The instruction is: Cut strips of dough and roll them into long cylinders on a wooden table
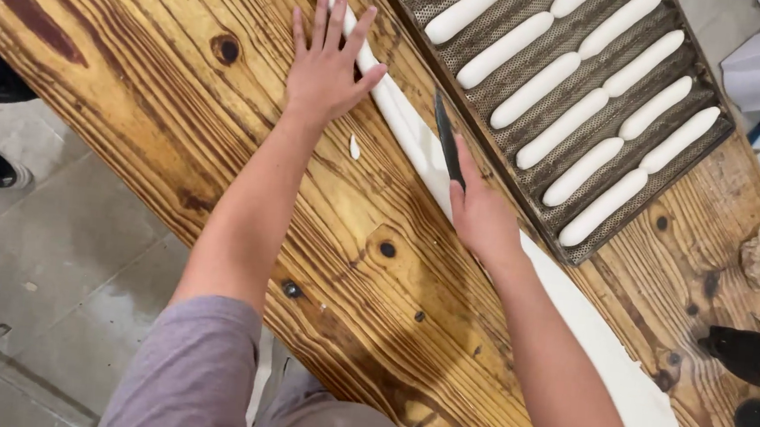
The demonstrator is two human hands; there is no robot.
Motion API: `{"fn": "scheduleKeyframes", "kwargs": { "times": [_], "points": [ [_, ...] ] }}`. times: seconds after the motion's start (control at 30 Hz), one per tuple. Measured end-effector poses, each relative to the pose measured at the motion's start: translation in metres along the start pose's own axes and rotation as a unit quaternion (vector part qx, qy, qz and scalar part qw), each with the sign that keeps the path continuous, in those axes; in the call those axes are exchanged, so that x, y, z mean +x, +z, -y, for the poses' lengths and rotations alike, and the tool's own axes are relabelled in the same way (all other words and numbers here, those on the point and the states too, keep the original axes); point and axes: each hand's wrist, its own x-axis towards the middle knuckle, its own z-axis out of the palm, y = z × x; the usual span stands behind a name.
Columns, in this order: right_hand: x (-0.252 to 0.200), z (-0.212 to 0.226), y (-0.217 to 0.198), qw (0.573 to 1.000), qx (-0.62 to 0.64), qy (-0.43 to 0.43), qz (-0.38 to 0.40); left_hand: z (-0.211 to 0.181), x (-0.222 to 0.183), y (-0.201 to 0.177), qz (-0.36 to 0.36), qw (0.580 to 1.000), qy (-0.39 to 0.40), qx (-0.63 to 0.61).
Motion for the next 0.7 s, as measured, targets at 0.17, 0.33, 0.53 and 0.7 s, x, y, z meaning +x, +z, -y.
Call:
{"fn": "scheduleKeyframes", "kwargs": {
  "times": [0.17, 0.33, 0.53, 0.7],
  "points": [
    [0.061, 0.051, -0.016, 0.985, -0.141, -0.022, 0.100, 0.000, 0.000, 0.003, -0.039, 0.999, 0.012, -0.026],
    [0.085, 0.084, -0.027, 0.971, -0.175, -0.022, 0.160, 0.004, 0.004, 0.011, -0.062, 0.998, 0.019, -0.024],
    [0.084, 0.065, -0.027, 0.966, -0.189, -0.037, 0.172, 0.009, 0.006, 0.021, -0.091, 0.995, 0.025, -0.028],
    [0.039, 0.017, -0.031, 0.957, -0.202, -0.034, 0.207, 0.009, 0.009, 0.024, -0.110, 0.993, 0.044, -0.013]
  ]
}}
